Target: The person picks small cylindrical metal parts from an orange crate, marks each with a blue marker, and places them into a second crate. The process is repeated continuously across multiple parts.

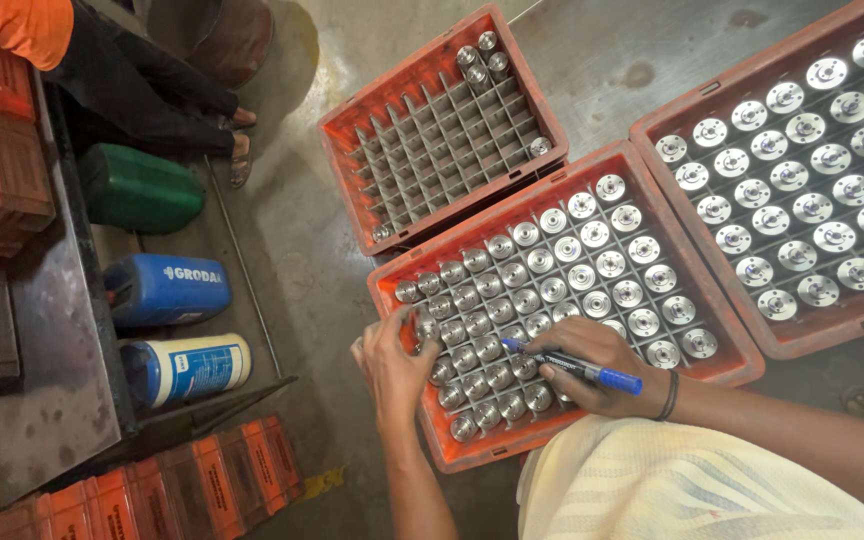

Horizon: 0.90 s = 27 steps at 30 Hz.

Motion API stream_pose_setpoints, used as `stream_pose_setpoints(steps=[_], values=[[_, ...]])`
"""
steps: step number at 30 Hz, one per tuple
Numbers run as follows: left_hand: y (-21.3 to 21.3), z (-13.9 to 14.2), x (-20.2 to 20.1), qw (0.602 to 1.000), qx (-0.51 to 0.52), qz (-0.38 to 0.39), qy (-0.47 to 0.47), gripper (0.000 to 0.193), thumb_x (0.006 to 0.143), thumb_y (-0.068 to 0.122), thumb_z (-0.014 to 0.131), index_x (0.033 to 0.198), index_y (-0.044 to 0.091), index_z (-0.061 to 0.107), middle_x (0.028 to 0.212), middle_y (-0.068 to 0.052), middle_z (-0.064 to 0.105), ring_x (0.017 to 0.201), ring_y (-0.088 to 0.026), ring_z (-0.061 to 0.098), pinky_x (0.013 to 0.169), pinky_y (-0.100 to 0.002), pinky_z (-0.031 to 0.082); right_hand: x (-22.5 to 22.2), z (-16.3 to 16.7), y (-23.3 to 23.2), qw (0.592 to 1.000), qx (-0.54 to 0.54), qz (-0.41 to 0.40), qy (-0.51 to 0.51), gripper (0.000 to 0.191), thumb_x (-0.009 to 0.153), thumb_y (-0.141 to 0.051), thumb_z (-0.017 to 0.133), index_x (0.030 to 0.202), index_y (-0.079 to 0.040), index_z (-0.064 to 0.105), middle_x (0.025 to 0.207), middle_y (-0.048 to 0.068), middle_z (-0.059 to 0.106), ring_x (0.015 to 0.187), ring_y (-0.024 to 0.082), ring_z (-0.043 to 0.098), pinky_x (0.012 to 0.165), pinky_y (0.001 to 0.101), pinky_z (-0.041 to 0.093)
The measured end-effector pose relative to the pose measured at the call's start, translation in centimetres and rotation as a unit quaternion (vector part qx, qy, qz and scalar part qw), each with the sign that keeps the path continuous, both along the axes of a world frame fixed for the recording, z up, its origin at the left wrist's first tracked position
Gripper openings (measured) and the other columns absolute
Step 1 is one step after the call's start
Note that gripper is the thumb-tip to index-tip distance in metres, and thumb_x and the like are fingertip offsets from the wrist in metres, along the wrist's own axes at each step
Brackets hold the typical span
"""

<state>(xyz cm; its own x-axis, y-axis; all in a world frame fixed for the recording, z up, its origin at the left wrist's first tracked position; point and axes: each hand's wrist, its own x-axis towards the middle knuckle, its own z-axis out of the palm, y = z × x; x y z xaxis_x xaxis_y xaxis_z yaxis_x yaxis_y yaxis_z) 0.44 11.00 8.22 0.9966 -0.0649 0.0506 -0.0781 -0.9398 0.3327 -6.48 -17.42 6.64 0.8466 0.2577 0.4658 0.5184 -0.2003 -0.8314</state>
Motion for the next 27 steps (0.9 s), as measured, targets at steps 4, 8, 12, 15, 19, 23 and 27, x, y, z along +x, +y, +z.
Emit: stream_pose_setpoints(steps=[4,8,12,15,19,23,27], values=[[-0.3,-2.1,0.9,0.999,0.009,0.012,-0.042,0.056,0.061,0.025,0.092,0.111,0.013,0.071,0.109,-0.008,0.067,0.106,-0.029,0.06,0.098,-0.047,0.038,0.0,-0.2,-0.1,1.0,0.001,0.002,0.013,0.024,0.088,-0.011,0.068,0.11,-0.003,0.068,0.096,0.012,0.072,0.082,0.028,0.07,0.071,0.0387,0.054],[0.0,-3.9,0.9,0.989,0.012,0.099,-0.106,0.041,0.073,0.028,0.089,0.109,0.017,0.073,0.111,-0.004,0.069,0.107,-0.026,0.062,0.096,-0.045,0.042,-0.1,-0.4,-0.3,1.0,0.007,-0.011,0.007,0.023,0.089,-0.011,0.068,0.111,-0.004,0.068,0.097,0.012,0.072,0.083,0.027,0.07,0.072,0.0377,0.055],[-0.6,-5.3,1.1,0.993,0.036,0.088,-0.073,0.042,0.069,0.036,0.091,0.103,0.015,0.077,0.106,-0.006,0.068,0.103,-0.029,0.062,0.093,-0.047,0.044,-0.3,-0.6,-0.3,1.0,-0.003,-0.013,0.017,0.023,0.088,-0.012,0.069,0.11,-0.004,0.069,0.095,0.011,0.072,0.08,0.026,0.07,0.069,0.0374,0.054],[-1.8,-5.5,2.5,0.991,0.094,0.056,-0.079,0.054,0.05,0.041,0.096,0.09,0.01,0.079,0.101,-0.012,0.069,0.1,-0.034,0.061,0.091,-0.055,0.04,-0.2,-0.8,-0.3,1.0,-0.008,-0.004,0.025,0.025,0.087,-0.012,0.069,0.11,-0.004,0.069,0.093,0.011,0.072,0.08,0.026,0.07,0.069,0.0379,0.054],[-0.7,-3.5,3.3,0.994,0.026,0.003,-0.11,0.041,0.049,0.038,0.092,0.078,0.012,0.081,0.087,-0.009,0.072,0.096,-0.029,0.065,0.096,-0.055,0.044,-0.2,-0.7,-0.5,1.0,-0.008,0.0,0.021,0.023,0.088,-0.012,0.068,0.11,-0.004,0.069,0.093,0.01,0.071,0.081,0.026,0.07,0.071,0.0378,0.054],[1.8,-2.5,1.2,0.956,-0.26,0.04,-0.128,0.037,0.07,0.038,0.086,0.089,0.008,0.076,0.087,-0.009,0.07,0.083,-0.02,0.065,0.073,-0.04,0.057,-0.2,-0.4,-0.4,0.999,0.0,-0.032,-0.008,0.023,0.088,-0.011,0.068,0.11,-0.006,0.067,0.094,0.009,0.071,0.082,0.025,0.07,0.072,0.038,0.054],[-2.3,-7.6,-0.8,0.666,-0.73,0.136,0.076,0.043,0.099,0.036,0.058,0.129,0.006,0.061,0.113,-0.009,0.069,0.097,-0.021,0.068,0.08,-0.035,0.057,0.4,-0.3,0.8,0.991,-0.077,0.05,-0.095,0.026,0.081,-0.014,0.074,0.106,-0.008,0.069,0.082,0.008,0.065,0.07,0.027,0.061,0.064,0.0422,0.047]])
